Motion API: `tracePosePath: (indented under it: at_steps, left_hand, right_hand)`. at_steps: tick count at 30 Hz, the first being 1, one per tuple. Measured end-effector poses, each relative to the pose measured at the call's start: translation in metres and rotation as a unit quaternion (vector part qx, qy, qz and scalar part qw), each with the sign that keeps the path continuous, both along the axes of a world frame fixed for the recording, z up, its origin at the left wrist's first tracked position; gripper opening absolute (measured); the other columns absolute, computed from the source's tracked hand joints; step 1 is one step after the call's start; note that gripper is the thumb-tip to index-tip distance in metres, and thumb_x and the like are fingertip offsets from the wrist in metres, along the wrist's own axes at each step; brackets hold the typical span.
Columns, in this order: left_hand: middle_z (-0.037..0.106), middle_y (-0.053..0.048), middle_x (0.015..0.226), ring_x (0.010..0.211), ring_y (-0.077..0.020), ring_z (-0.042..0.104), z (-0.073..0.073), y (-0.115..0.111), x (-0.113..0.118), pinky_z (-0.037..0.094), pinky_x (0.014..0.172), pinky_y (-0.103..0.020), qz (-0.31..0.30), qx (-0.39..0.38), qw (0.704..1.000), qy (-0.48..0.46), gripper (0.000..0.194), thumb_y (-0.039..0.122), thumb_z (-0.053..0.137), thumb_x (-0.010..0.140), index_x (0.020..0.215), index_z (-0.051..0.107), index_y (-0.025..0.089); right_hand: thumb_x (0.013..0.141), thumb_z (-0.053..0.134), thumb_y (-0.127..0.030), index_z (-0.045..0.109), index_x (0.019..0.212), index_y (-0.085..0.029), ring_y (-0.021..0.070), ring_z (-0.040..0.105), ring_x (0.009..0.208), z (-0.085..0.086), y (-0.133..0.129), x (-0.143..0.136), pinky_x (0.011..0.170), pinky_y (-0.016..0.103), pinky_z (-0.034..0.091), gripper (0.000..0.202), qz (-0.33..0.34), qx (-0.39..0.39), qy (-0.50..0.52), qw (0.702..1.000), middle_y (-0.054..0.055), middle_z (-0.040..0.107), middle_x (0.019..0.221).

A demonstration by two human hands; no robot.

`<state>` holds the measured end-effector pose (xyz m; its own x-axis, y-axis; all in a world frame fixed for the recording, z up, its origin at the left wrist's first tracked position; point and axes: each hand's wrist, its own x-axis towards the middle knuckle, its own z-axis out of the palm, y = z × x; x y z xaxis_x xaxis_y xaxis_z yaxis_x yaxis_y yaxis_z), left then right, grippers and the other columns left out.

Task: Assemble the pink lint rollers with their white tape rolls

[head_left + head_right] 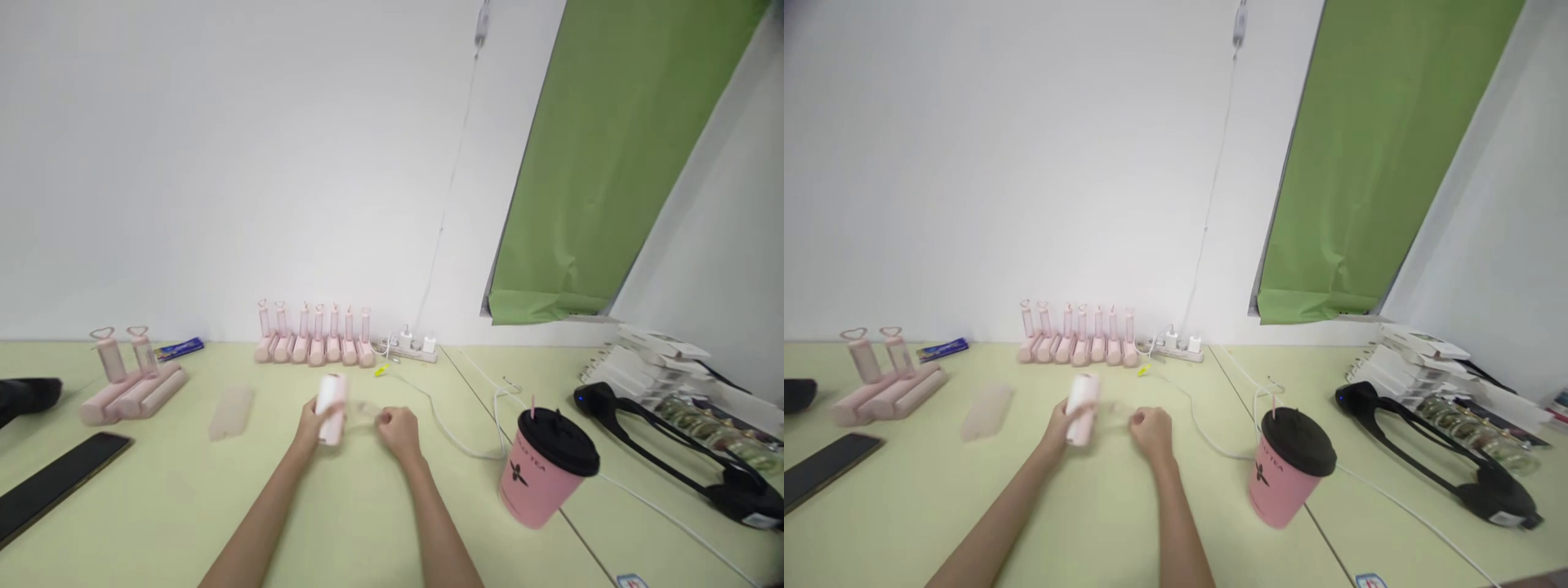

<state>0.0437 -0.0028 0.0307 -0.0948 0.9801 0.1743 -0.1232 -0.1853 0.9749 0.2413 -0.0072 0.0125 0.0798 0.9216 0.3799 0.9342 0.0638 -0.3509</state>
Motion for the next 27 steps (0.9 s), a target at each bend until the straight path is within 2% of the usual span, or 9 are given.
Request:
tracePosePath:
  at_steps: [2,3,6,9,11,13,18,23,27]
  left_hand:
    - [0.056,-0.001,0.066,0.054,-0.0126,0.052,0.001,0.005,-0.019,0.045,0.050,-0.026,0.047,-0.023,0.992,-0.112,0.042,0.053,0.055,0.063,0.082,0.053,0.016]
    - [0.057,-0.001,0.069,0.056,-0.0131,0.053,0.001,0.008,-0.029,0.045,0.052,-0.026,0.096,-0.023,0.988,-0.120,0.042,0.053,0.054,0.064,0.085,0.053,0.016]
    - [0.059,-0.005,0.079,0.068,-0.0193,0.056,-0.006,0.013,-0.049,0.046,0.059,-0.032,0.287,-0.043,0.954,0.071,0.051,0.053,0.060,0.062,0.096,0.051,0.017]
    - [0.059,-0.010,0.089,0.080,-0.0260,0.056,-0.015,0.014,-0.052,0.044,0.066,-0.037,0.392,-0.048,0.866,0.306,0.059,0.055,0.053,0.070,0.114,0.044,0.017]
    - [0.056,-0.012,0.098,0.090,-0.0271,0.054,-0.019,0.015,-0.049,0.043,0.068,-0.036,0.390,-0.008,0.824,0.410,0.057,0.051,0.048,0.076,0.121,0.038,0.017]
    - [0.052,-0.013,0.102,0.096,-0.0270,0.051,-0.019,0.016,-0.047,0.043,0.068,-0.033,0.371,0.020,0.793,0.482,0.057,0.047,0.047,0.078,0.124,0.036,0.016]
    - [0.048,-0.016,0.104,0.096,-0.0280,0.047,-0.016,0.019,-0.049,0.041,0.072,-0.036,0.349,0.027,0.740,0.574,0.054,0.041,0.043,0.082,0.127,0.034,0.014]
    - [0.049,-0.017,0.112,0.106,-0.0287,0.043,-0.030,0.023,-0.049,0.030,0.091,-0.044,0.282,0.066,0.729,0.621,0.037,0.025,0.040,0.084,0.120,0.046,0.018]
    - [0.046,-0.019,0.121,0.119,-0.0309,0.035,-0.034,0.027,-0.051,0.017,0.098,-0.055,0.286,0.083,0.747,0.595,0.053,0.036,0.041,0.083,0.130,0.033,0.013]
  right_hand:
    - [0.079,0.038,-0.028,0.067,0.071,-0.019,0.0139,0.058,0.058,0.001,0.001,0.010,0.049,0.021,0.032,0.031,-0.087,0.012,0.067,0.994,0.005,0.067,0.067]
    - [0.079,0.036,-0.029,0.066,0.072,-0.018,0.0145,0.057,0.057,0.001,0.002,0.014,0.048,0.022,0.031,0.033,-0.118,0.029,0.064,0.991,0.006,0.067,0.068]
    - [0.079,0.037,-0.026,0.064,0.065,-0.019,0.0149,0.055,0.058,-0.001,0.002,0.012,0.050,0.024,0.028,0.031,-0.120,0.047,-0.012,0.992,0.006,0.065,0.064]
    - [0.079,0.041,-0.026,0.061,0.068,-0.019,0.0138,0.054,0.059,-0.005,0.002,-0.005,0.055,0.024,0.030,0.023,-0.037,0.038,-0.067,0.996,0.004,0.063,0.064]
    - [0.078,0.044,-0.027,0.059,0.080,-0.020,0.0139,0.054,0.063,-0.007,0.003,-0.014,0.061,0.024,0.032,0.017,0.007,0.059,-0.056,0.997,0.002,0.062,0.068]
    - [0.077,0.044,-0.025,0.053,0.097,-0.018,0.0152,0.054,0.072,-0.008,0.004,-0.017,0.069,0.025,0.034,0.022,0.041,0.102,-0.019,0.994,0.003,0.061,0.079]
    - [0.079,0.029,-0.007,0.041,0.117,-0.015,0.0172,0.050,0.090,-0.005,0.006,-0.012,0.078,0.029,0.035,0.041,0.100,0.168,0.026,0.980,0.008,0.055,0.097]
    - [0.081,0.031,-0.008,0.043,0.117,-0.017,0.0168,0.050,0.085,0.001,0.003,-0.015,0.079,0.028,0.034,0.039,0.145,0.168,-0.020,0.975,0.006,0.056,0.088]
    - [0.080,0.038,-0.012,0.050,0.098,-0.018,0.0163,0.052,0.079,-0.001,0.002,-0.019,0.074,0.026,0.034,0.022,0.141,0.142,-0.055,0.978,0.004,0.058,0.084]
